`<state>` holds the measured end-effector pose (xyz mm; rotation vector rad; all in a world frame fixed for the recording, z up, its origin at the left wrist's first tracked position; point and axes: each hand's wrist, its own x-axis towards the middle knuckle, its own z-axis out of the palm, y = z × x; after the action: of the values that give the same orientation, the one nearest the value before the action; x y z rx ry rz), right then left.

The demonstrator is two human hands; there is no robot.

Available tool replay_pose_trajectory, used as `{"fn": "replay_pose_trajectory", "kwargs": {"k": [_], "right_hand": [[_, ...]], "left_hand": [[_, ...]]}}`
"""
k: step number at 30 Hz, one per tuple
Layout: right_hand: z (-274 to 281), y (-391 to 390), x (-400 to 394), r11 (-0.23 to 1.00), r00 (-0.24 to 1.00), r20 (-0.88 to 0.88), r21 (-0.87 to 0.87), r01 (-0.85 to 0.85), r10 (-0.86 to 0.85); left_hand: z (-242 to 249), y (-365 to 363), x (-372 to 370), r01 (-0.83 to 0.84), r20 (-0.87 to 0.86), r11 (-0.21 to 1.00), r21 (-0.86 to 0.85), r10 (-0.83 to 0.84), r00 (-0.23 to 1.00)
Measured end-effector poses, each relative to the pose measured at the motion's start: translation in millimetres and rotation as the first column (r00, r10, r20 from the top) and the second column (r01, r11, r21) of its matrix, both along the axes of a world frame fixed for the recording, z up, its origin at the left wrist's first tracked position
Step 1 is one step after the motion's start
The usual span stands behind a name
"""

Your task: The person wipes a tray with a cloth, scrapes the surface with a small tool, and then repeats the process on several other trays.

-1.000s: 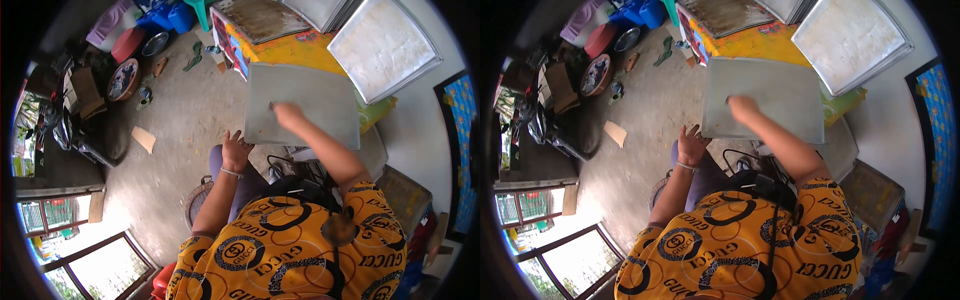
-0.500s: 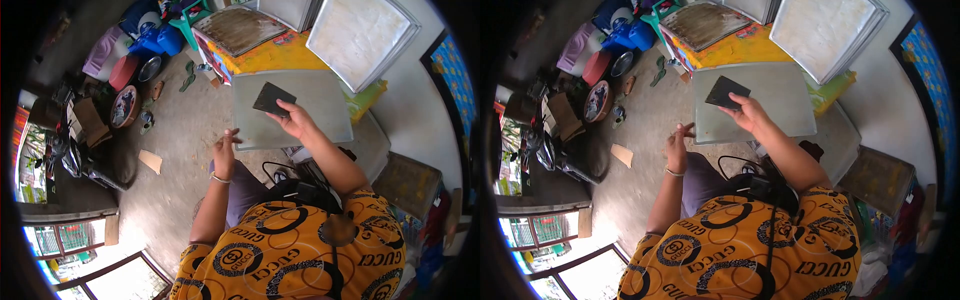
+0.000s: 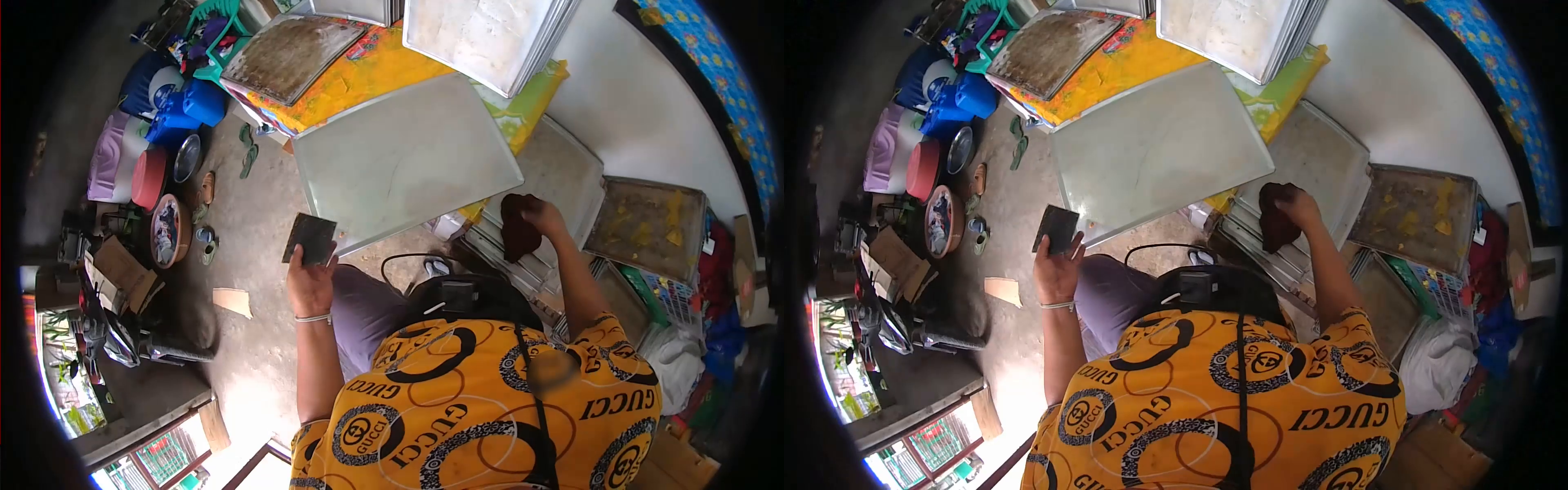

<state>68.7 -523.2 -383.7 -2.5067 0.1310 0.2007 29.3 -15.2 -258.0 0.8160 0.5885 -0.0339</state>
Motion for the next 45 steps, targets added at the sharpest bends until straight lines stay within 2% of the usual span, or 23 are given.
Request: {"fn": "replay_pose_trajectory", "kwargs": {"k": [3, 5, 8, 11, 14, 15, 16, 17, 18, 19, 20, 22, 26, 29, 30, 31, 32, 34, 37, 40, 41, 44, 45], "right_hand": [[-86, -28, -26, 0.945, 0.943, -0.244, -0.290, 0.152, -0.227], [-112, -18, -30, 0.935, 0.897, -0.311, -0.269, 0.233, -0.313], [-131, 1, -30, 0.916, 0.917, -0.112, -0.176, 0.361, -0.383], [-115, -3, -16, 0.895, 0.862, -0.243, -0.104, 0.433, -0.445], [-116, -42, -7, 0.916, 0.926, -0.039, -0.168, 0.364, -0.375], [-67, -42, -3, 0.874, 0.879, -0.078, -0.182, 0.451, -0.470], [-90, -99, 10, 0.941, 0.966, -0.078, -0.259, 0.219, -0.247], [-65, -126, 17, 0.880, 0.978, -0.042, -0.446, 0.163, -0.203], [-48, -166, 19, 0.965, 0.948, 0.215, -0.070, 0.254, -0.234], [-10, -195, 39, 0.897, 0.938, 0.075, 0.327, 0.296, -0.337], [30, -221, 59, 0.663, 0.899, -0.093, 0.645, 0.382, -0.428], [184, -131, 47, 0.554, 0.923, -0.005, 0.798, 0.236, -0.386], [279, 31, 54, 0.692, 0.966, 0.257, 0.691, -0.208, 0.034], [269, 177, 42, 0.639, 0.923, 0.216, 0.670, -0.377, 0.318], [266, 220, 39, 0.662, 0.788, 0.300, 0.429, -0.615, 0.538], [247, 264, 31, 0.598, 0.713, 0.385, 0.387, -0.702, 0.587], [243, 303, 23, 0.574, 0.512, 0.492, 0.031, -0.818, 0.704], [210, 378, 8, 0.376, 0.295, 0.624, 0.003, -0.927, 0.723], [176, 455, 18, 0.213, 0.224, 0.666, 0.100, -0.972, 0.711], [175, 498, 16, 0.097, 0.243, 0.580, 0.270, -0.958, 0.777], [174, 509, 19, 0.064, 0.224, 0.628, 0.267, -0.962, 0.745], [156, 536, 42, 0.113, 0.262, 0.513, 0.303, -0.946, 0.817], [142, 546, 60, 0.300, 0.353, 0.516, 0.187, -0.936, 0.780]], "left_hand": [[0, 18, -9, -0.077, -0.019, 0.993, -0.091, 0.075, 0.997], [2, 27, -16, -0.125, -0.026, 0.986, -0.112, 0.123, 0.992], [7, 38, -27, -0.193, -0.031, 0.981, -0.022, 0.192, 0.981], [22, 42, -40, -0.213, 0.001, 0.977, 0.030, 0.213, 0.977], [16, 53, -51, -0.221, -0.007, 0.974, 0.048, 0.222, 0.975], [20, 51, -52, -0.241, 0.005, 0.968, 0.070, 0.241, 0.970], [15, 54, -53, -0.257, 0.016, 0.964, 0.067, 0.256, 0.966], [12, 57, -54, -0.225, 0.038, 0.972, 0.066, 0.223, 0.974], [9, 55, -54, -0.200, 0.069, 0.978, 0.059, 0.196, 0.978], [8, 52, -52, -0.196, 0.091, 0.979, 0.048, 0.191, 0.977], [8, 48, -48, -0.183, 0.109, 0.982, 0.036, 0.178, 0.978], [3, 40, -47, -0.203, 0.096, 0.978, 0.048, 0.198, 0.976], [10, 35, -31, -0.164, 0.123, 0.980, 0.111, 0.150, 0.981], [33, 32, -32, -0.094, 0.152, 0.981, 0.167, 0.069, 0.986], [34, 34, -33, -0.080, 0.179, 0.980, 0.181, 0.047, 0.983], [35, 35, -34, -0.066, 0.204, 0.978, 0.197, 0.025, 0.979], [37, 36, -35, -0.054, 0.229, 0.975, 0.214, 0.003, 0.973], [33, 42, -40, -0.177, 0.394, 0.852, 0.493, -0.038, 0.918], [46, 68, -54, -0.305, 0.426, 0.584, 0.752, -0.079, 0.901], [60, 102, -69, -0.258, 0.370, 0.750, 0.609, 0.018, 0.929], [61, 110, -75, -0.260, 0.366, 0.728, 0.634, 0.014, 0.930], [60, 126, -89, -0.055, 0.133, 0.738, 0.672, -0.048, 0.990], [36, 141, -89, -0.021, 0.122, 0.718, 0.696, -0.089, 0.989]]}}
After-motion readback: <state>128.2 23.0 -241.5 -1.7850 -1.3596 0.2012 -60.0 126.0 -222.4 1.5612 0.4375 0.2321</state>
